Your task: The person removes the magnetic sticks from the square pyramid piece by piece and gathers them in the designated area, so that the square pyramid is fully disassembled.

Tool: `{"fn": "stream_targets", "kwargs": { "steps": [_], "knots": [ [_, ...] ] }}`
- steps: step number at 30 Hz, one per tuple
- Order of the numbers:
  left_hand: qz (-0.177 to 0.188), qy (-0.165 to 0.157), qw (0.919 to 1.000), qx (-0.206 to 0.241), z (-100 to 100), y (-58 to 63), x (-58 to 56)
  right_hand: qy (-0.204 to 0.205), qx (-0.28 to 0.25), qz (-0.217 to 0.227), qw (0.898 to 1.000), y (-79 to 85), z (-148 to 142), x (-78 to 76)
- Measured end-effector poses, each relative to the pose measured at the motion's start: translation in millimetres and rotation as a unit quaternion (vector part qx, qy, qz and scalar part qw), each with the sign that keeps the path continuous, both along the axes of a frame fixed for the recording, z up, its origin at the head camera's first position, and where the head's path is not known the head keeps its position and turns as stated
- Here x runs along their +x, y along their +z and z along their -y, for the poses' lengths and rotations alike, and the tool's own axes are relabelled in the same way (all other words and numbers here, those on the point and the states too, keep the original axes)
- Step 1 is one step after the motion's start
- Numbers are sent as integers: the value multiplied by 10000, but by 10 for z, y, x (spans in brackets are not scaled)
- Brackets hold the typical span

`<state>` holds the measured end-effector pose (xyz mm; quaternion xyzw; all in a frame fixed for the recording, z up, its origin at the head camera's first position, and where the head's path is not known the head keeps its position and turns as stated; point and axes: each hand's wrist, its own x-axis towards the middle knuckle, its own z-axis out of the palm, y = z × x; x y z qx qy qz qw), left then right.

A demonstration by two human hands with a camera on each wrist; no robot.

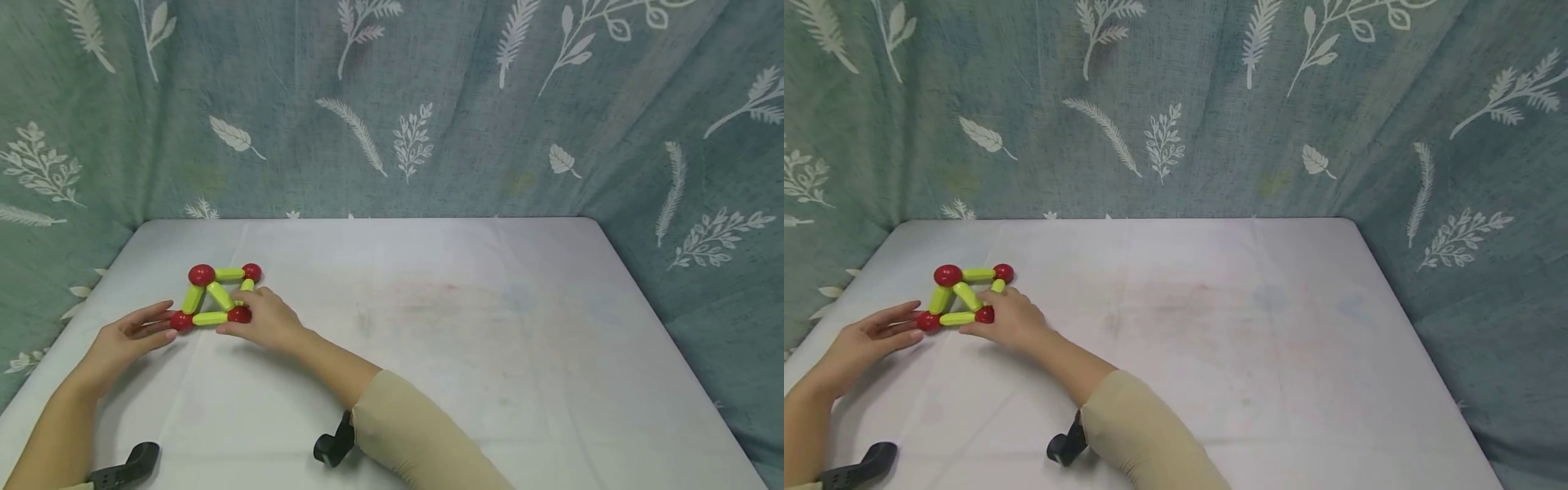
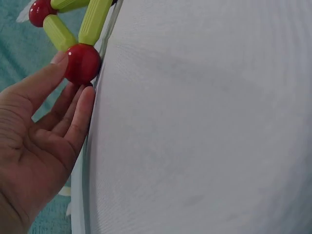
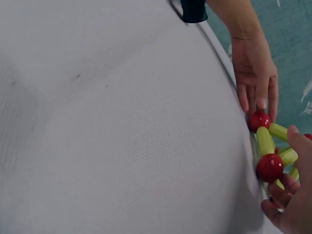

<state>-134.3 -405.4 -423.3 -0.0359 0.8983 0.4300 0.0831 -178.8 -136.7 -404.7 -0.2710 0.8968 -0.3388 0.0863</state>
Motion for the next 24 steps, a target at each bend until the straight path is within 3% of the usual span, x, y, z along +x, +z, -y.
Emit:
{"fn": "stream_targets", "kwargs": {
  "steps": [4, 9, 18, 21, 24],
  "knots": [
    [-32, 107, 9999, 106, -3, -7, -11, -92, -344, 156, 9992, -58, 57, -16],
    [-62, 216, 9996, -152, -91, -52, -69, -332, -595, 306, 9972, -131, 10, -46],
    [-19, 49, 9996, -261, -258, -23, -138, -375, -1022, 423, 9932, -219, -249, -170],
    [-50, 48, 9998, -190, -268, -22, -110, -363, -1016, 409, 9933, -230, -257, -156],
    [-87, -38, 9998, -155, -295, -18, -62, -320, -618, -4, 9976, -263, -291, -119]
  ]
}}
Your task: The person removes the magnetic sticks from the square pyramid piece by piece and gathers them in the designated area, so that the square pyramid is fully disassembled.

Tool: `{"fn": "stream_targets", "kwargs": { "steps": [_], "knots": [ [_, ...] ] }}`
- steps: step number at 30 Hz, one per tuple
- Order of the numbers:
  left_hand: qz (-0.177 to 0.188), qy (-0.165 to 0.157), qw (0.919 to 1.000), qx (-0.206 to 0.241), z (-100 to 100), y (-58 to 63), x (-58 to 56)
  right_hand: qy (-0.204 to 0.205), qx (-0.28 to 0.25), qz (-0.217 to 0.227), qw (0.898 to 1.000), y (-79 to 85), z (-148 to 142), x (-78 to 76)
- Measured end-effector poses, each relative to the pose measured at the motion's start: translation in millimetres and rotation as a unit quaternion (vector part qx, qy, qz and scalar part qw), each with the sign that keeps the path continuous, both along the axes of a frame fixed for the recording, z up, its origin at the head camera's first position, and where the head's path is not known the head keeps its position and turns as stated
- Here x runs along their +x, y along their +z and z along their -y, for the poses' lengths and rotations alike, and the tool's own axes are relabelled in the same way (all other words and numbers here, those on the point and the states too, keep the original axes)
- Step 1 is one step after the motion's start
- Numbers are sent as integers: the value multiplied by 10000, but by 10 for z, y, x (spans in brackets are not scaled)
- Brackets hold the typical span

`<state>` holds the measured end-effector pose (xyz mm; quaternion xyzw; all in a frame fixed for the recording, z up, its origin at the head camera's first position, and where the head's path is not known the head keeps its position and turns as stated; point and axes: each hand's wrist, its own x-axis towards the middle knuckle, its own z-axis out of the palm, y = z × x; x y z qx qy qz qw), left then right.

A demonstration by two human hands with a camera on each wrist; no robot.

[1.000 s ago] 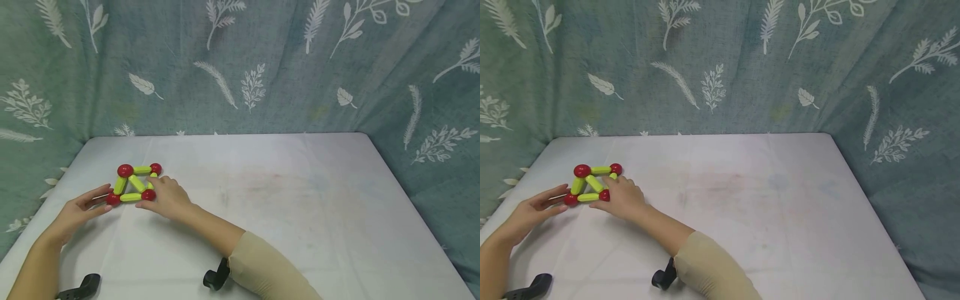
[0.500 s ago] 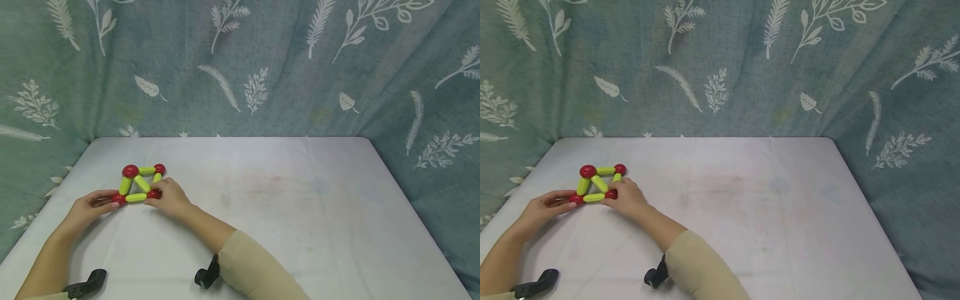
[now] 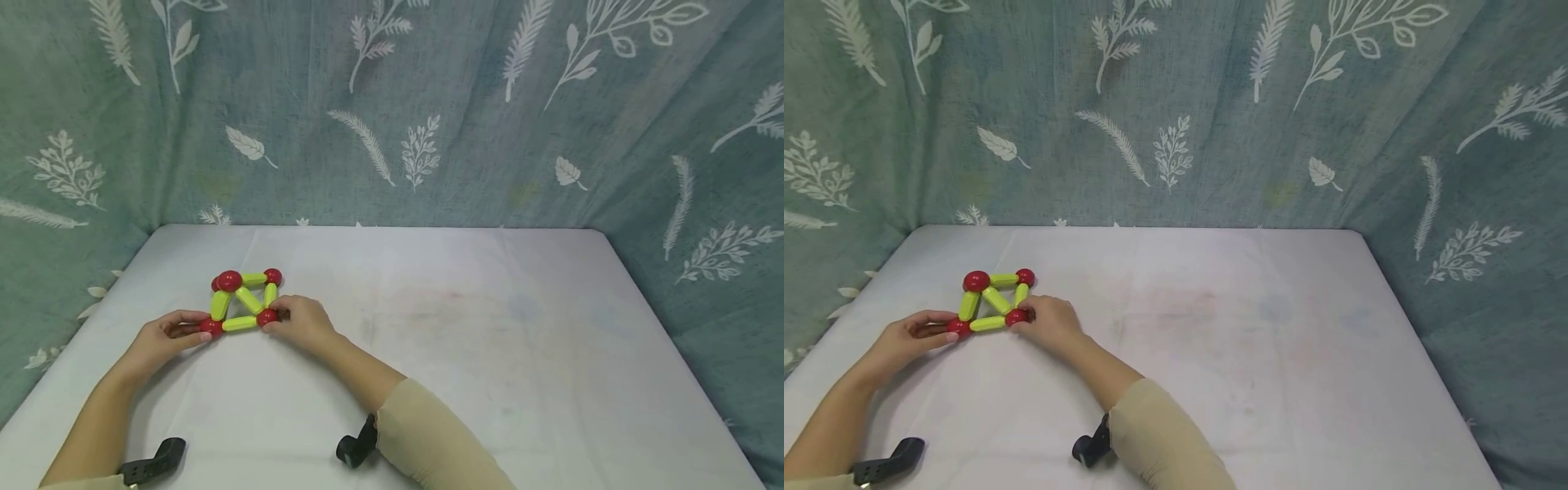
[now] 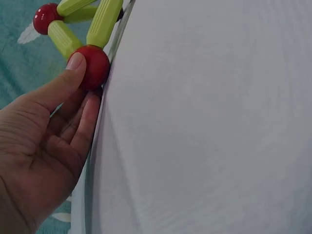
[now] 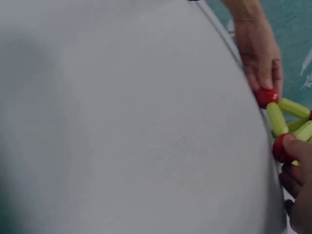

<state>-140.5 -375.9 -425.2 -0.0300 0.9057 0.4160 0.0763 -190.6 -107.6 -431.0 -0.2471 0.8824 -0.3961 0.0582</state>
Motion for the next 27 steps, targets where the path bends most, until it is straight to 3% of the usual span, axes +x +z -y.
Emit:
{"fn": "stream_targets", "kwargs": {
  "steps": [4, 10, 19, 27],
  "knots": [
    [-145, -256, 9995, -146, -76, 6, 38, -34, 485, -628, 9968, -50, -86, 60],
    [-279, -533, 9975, -372, -229, 32, 33, -111, 521, -780, 9955, -76, -235, 87],
    [-331, -366, 9988, -2, -455, -57, 32, -99, 566, -1010, 9932, -119, -435, 70],
    [-522, -237, 9981, 218, -631, -116, 30, -314, 128, -1168, 9926, -124, -548, 67]
  ]
}}
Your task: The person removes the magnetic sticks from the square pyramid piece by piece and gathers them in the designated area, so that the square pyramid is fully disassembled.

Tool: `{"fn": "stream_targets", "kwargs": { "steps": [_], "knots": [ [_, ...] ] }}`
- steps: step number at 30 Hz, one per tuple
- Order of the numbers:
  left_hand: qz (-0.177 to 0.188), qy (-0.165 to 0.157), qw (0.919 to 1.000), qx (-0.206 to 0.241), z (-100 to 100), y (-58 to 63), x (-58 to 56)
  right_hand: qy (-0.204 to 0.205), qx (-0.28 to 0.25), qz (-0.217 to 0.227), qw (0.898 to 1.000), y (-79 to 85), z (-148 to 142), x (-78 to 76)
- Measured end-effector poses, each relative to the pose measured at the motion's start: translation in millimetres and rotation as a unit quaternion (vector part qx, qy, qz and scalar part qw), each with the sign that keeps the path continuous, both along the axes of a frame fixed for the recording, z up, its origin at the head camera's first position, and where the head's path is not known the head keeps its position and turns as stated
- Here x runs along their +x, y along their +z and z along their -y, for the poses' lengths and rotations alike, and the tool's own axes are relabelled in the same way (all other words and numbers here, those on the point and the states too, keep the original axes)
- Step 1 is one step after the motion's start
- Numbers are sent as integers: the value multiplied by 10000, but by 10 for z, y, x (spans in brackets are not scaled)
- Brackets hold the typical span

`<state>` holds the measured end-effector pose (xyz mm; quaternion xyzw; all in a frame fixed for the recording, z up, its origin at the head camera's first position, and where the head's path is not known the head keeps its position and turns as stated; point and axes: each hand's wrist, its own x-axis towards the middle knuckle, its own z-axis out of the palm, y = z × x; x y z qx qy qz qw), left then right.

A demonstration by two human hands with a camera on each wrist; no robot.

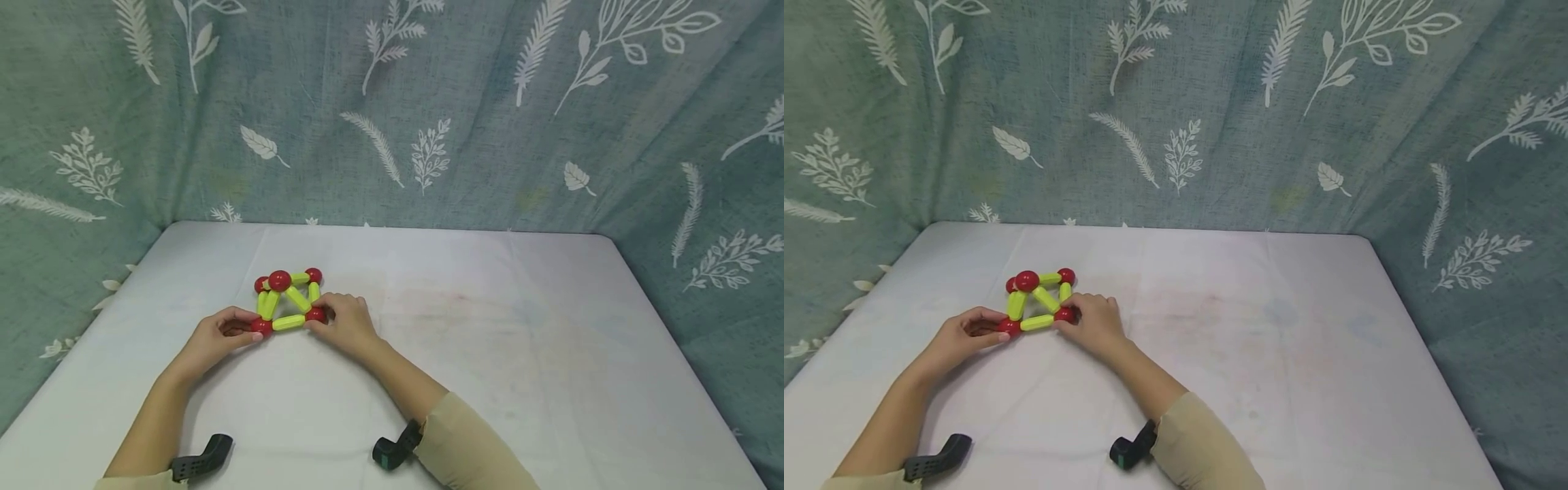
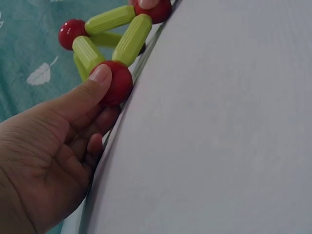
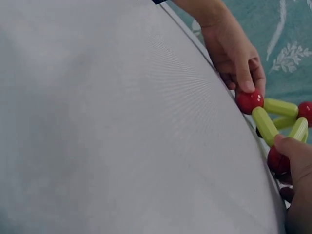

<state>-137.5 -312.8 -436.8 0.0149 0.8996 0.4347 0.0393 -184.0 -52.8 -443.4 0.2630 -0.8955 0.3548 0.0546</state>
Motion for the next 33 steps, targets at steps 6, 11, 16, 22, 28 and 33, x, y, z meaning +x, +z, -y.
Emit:
{"fn": "stream_targets", "kwargs": {
  "steps": [6, 11, 16, 22, 28, 33],
  "knots": [
    [21, 37, 10000, -30, -96, -12, 0, -144, 43, 243, 9996, 38, -94, 26],
    [-20, -16, 9999, -115, -183, 15, 12, -62, -179, 377, 9991, 31, -176, 46],
    [11, -142, 9999, -53, -332, 17, 1, -6, -369, 438, 9984, 8, -321, 83],
    [-19, -271, 9996, 70, -545, 7, -45, -111, -395, 451, 9981, 24, -554, 125],
    [28, -334, 9991, 257, -731, 2, -86, -45, -619, 480, 9969, -21, -731, 123],
    [242, -448, 9978, 423, -914, 36, -91, -95, -704, 728, 9948, 11, -929, 159]
  ]
}}
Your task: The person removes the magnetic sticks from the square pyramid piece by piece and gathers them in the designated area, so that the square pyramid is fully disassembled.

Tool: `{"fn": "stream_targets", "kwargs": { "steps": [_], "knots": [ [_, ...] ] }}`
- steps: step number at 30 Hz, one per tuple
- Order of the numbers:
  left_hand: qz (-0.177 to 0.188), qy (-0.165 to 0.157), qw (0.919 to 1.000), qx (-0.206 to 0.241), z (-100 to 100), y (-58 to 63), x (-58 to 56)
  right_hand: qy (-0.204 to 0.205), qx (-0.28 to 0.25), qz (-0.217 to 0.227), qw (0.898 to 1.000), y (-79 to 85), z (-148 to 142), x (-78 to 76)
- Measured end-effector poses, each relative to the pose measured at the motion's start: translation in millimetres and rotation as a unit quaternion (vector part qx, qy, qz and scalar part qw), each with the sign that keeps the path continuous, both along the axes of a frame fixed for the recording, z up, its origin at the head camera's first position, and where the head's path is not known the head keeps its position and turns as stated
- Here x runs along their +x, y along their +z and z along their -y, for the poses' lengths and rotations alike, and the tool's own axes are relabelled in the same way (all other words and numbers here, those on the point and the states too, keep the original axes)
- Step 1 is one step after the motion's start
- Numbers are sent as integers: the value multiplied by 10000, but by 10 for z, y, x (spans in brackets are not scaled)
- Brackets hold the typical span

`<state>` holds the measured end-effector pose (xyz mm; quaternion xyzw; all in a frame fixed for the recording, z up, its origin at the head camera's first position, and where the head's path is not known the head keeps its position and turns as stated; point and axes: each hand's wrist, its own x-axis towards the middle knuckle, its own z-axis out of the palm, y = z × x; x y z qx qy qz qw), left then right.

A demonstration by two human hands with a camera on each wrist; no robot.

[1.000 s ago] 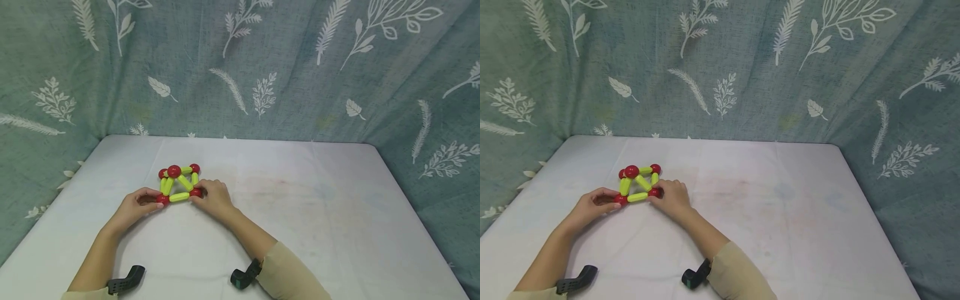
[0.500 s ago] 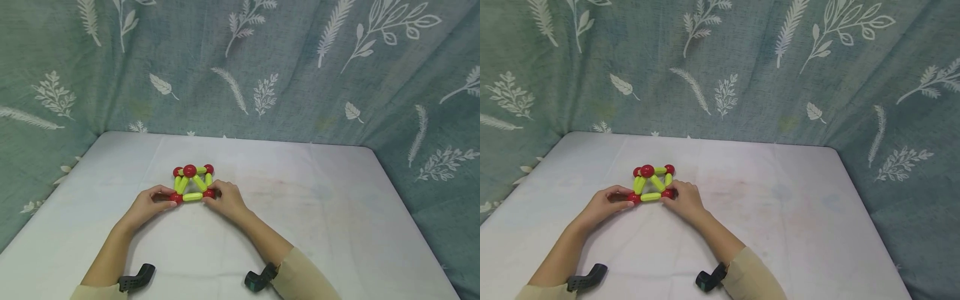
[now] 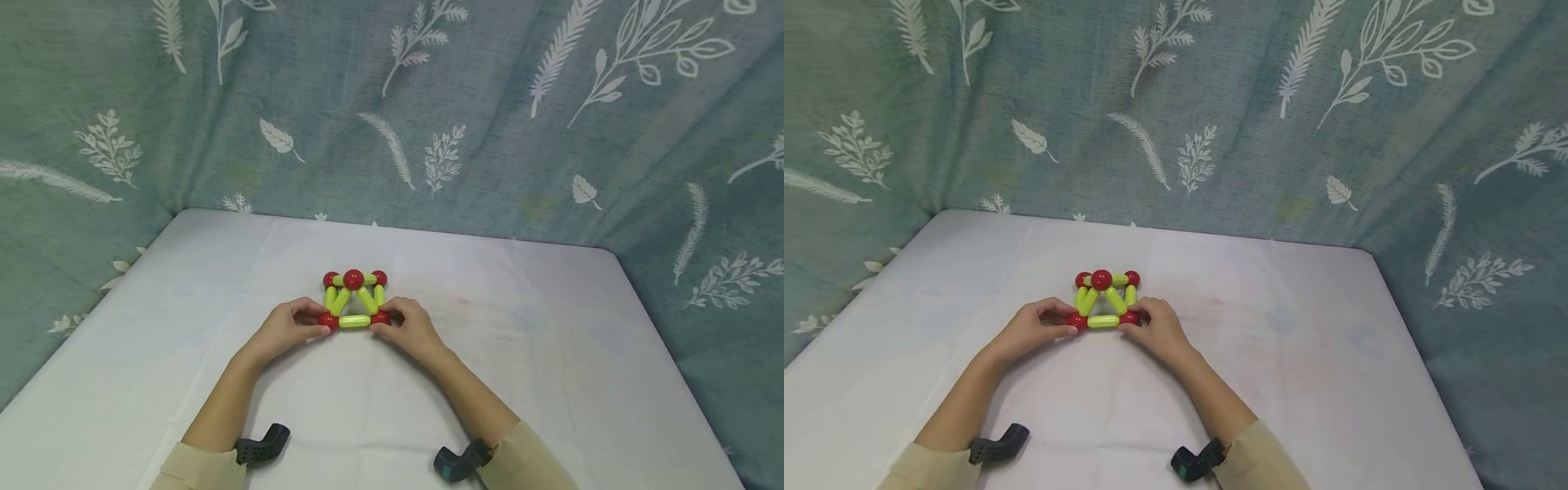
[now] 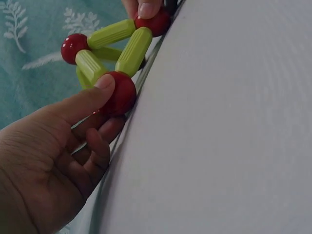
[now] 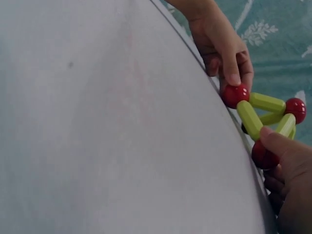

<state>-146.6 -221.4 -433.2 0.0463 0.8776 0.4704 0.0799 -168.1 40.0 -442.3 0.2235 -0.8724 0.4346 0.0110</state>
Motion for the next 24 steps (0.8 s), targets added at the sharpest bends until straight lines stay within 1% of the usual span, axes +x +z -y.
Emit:
{"fn": "stream_targets", "kwargs": {
  "steps": [3, 6, 10, 14, 19, 24],
  "knots": [
    [118, -131, 9998, 72, -82, 32, 9, 7, -90, 131, 9999, 2, -97, 27],
    [154, -204, 9996, 106, -134, 58, 16, 84, -162, 110, 9998, -22, -173, 43],
    [192, -263, 9993, 207, -182, 54, 19, 248, -268, 18, 9993, -46, -262, 59],
    [110, -419, 9986, 313, -239, 32, 19, 363, -316, -16, 9988, -31, -363, 87],
    [46, -778, 9960, 441, -373, 10, 55, 386, -287, 4, 9988, -47, -537, 181],
    [62, -1195, 9912, 569, -558, -8, 149, 355, -461, -132, 9982, -84, -751, 349]
  ]
}}
